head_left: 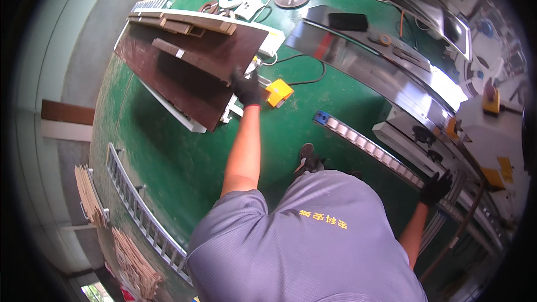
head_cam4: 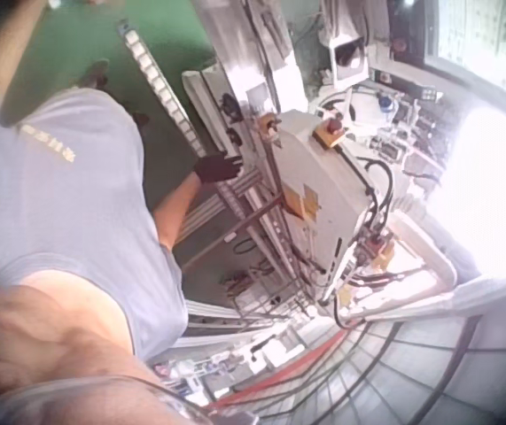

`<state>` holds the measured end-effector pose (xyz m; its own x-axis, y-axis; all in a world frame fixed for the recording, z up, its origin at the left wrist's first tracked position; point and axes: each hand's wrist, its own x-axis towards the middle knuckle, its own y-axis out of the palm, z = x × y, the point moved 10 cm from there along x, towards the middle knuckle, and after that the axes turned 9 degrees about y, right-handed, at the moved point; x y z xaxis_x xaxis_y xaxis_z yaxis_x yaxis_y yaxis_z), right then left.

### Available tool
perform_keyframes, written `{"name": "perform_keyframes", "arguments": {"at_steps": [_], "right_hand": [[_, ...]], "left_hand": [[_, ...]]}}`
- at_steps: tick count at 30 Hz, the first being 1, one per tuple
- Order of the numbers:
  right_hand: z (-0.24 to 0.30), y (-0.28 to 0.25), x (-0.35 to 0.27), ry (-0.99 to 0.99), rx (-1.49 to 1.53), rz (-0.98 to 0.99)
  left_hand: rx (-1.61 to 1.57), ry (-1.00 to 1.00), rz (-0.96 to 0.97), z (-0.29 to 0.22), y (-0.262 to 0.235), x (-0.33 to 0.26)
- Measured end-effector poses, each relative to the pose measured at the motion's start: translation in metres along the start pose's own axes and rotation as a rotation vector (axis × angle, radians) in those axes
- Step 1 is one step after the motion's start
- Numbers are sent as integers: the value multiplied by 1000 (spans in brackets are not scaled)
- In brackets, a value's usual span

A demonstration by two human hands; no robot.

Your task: The person picks up wooden boards from a table, feeds them one by one into an industrial edge-banding machine, and operates a touchscreen control panel.

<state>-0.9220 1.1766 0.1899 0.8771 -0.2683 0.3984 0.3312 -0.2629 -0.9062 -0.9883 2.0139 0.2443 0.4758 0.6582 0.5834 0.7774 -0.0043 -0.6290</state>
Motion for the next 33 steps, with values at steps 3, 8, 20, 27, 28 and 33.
{"name": "perform_keyframes", "arguments": {"at_steps": [3,8,20,27,28,33], "right_hand": [[120,-25,-17,-164,418,27],[309,-102,-57,-371,760,291],[584,-239,-148,-878,784,912],[531,-215,-161,-847,572,901],[511,-214,-153,-800,538,916],[346,-174,-120,-580,747,812]], "left_hand": [[-354,-351,-138,115,-6,2],[-1056,-1301,-64,174,73,-54],[-1427,-849,931,-2,51,-193],[-1331,-906,816,-2,32,-162],[-1386,-942,672,8,34,-144],[-1442,-721,255,81,32,-1]]}}
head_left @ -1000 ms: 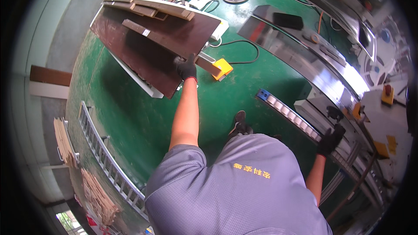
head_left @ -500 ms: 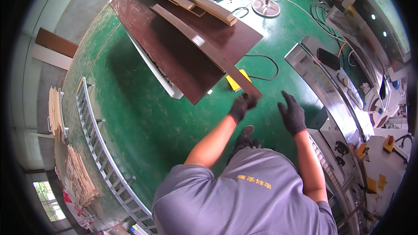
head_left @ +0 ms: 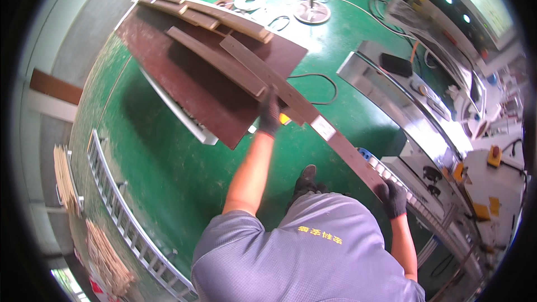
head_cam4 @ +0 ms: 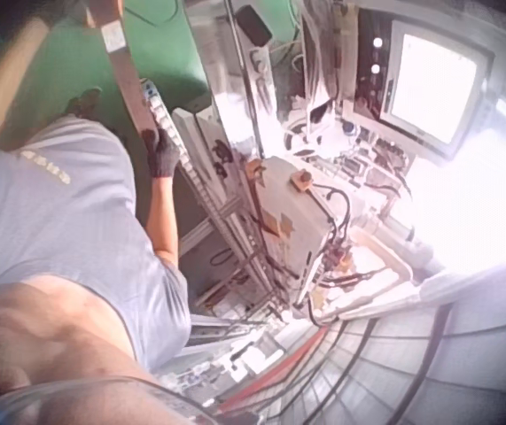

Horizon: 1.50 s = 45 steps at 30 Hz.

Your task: The person picks up wooden boards from a table, feeds them one by one into an industrial edge-banding machine, and operates a touchscreen control panel.

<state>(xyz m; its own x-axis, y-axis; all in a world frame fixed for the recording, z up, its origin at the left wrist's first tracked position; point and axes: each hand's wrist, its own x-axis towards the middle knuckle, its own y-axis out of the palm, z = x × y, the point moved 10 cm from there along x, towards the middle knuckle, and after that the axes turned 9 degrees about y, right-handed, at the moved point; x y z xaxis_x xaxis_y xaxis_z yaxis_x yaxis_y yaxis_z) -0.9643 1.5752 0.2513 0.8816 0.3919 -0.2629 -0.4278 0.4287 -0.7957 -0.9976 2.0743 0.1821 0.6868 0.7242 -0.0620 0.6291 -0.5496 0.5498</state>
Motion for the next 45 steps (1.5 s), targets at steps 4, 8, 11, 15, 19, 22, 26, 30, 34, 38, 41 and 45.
{"name": "perform_keyframes", "arguments": {"at_steps": [4,8,11,15,19,22,26,30,34,38,41,45], "right_hand": [[-133,-30,-101,243,30,-178],[-152,-29,-170,412,-6,-234],[-136,-30,-183,548,95,-321],[-177,-12,-230,676,74,-486],[-192,13,-256,586,-354,-538],[-192,4,-229,641,-361,-484],[-226,9,-208,724,-164,-470],[-239,-28,-188,812,39,-653],[-194,-115,-107,605,13,-624],[-212,-112,-45,298,-151,-689],[-226,-122,-15,767,84,-345],[-238,-122,-16,681,143,-466]], "left_hand": [[-108,-35,126,-15,81,60],[-60,-229,360,79,212,0],[141,-454,588,187,286,-99],[332,-482,1198,259,387,-277],[558,-348,1207,304,410,-350],[626,-490,1254,326,421,-378],[538,-322,1293,321,466,-374],[337,-196,1271,378,468,-358],[286,-245,1229,387,467,-352],[318,-238,1291,388,480,-357],[360,-168,1278,397,476,-343],[350,-294,1239,399,473,-350]]}}
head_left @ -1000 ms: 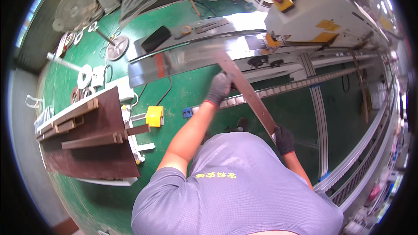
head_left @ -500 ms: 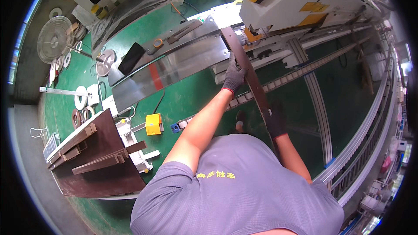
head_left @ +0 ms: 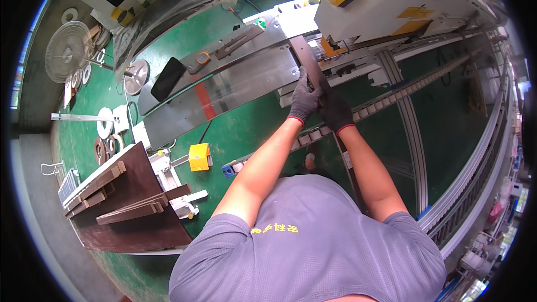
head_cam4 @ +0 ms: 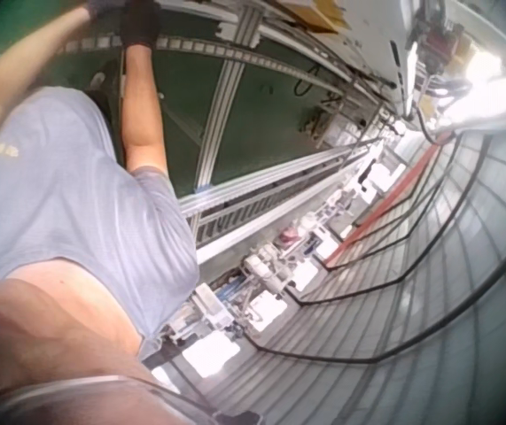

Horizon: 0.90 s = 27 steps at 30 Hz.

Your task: The person picks up wooden boards from a table, feeds them one by one into an industrial edge-banding machine, and operates a touchscreen control panel.

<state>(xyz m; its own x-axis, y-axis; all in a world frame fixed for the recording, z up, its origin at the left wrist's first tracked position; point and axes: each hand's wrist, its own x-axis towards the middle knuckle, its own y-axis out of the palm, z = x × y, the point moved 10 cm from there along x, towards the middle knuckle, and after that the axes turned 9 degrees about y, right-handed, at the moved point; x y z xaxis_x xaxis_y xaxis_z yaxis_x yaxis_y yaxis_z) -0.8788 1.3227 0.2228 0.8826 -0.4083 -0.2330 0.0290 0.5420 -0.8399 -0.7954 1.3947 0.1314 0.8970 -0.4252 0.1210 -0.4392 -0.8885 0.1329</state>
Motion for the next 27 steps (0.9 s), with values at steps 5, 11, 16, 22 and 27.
{"name": "perform_keyframes", "arguments": {"at_steps": [5,11,16,22,27], "right_hand": [[-8,-3,4,-1,103,-17],[-16,-12,10,-20,103,-70],[-38,-15,23,-130,-7,-135],[-67,-38,37,-130,-87,-119],[-105,-59,54,-47,-96,-75]], "left_hand": [[-9,-8,13,-24,7,-1],[-204,-53,-5,-22,22,1],[24,-213,21,3,42,3],[172,-255,70,-1,73,19],[150,-245,129,2,117,39]]}}
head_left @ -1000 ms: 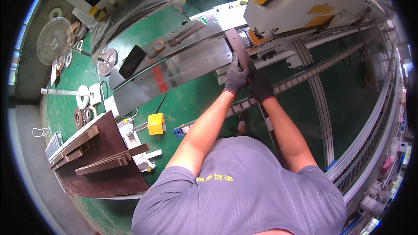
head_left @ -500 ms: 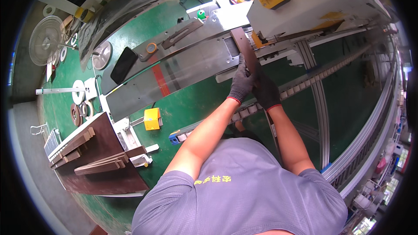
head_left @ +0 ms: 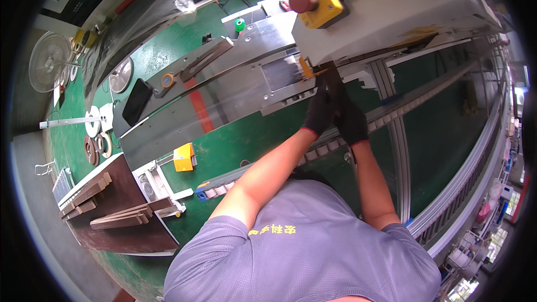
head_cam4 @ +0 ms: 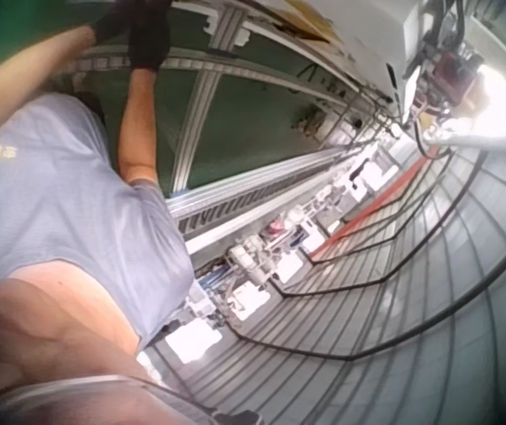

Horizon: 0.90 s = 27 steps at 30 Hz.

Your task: The person picks up wooden boards from a table, feeds them one by one into an industrial edge-banding machine, and operates a touchscreen control panel.

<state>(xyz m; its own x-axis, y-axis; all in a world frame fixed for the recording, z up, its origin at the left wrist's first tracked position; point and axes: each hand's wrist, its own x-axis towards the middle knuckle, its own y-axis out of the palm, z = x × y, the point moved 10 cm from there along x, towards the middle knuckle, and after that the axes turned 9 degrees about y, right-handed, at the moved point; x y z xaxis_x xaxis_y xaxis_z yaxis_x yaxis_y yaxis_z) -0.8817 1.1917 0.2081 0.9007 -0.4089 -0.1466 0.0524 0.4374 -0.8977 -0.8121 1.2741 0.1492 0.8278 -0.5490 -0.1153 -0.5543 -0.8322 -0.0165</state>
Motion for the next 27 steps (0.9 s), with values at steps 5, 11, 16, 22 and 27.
{"name": "perform_keyframes", "arguments": {"at_steps": [5,11,16,22,27], "right_hand": [[-51,-24,20,-105,37,-90],[-114,-45,62,28,9,-16],[-148,-54,106,-188,-11,-96],[-238,-85,90,-355,79,-413],[-166,-58,45,81,-729,-566]], "left_hand": [[-160,81,-43,-19,51,23],[77,-53,32,-31,101,70],[343,385,194,-47,92,101],[397,506,-279,-135,-118,-77],[563,109,-1069,-30,-401,-344]]}}
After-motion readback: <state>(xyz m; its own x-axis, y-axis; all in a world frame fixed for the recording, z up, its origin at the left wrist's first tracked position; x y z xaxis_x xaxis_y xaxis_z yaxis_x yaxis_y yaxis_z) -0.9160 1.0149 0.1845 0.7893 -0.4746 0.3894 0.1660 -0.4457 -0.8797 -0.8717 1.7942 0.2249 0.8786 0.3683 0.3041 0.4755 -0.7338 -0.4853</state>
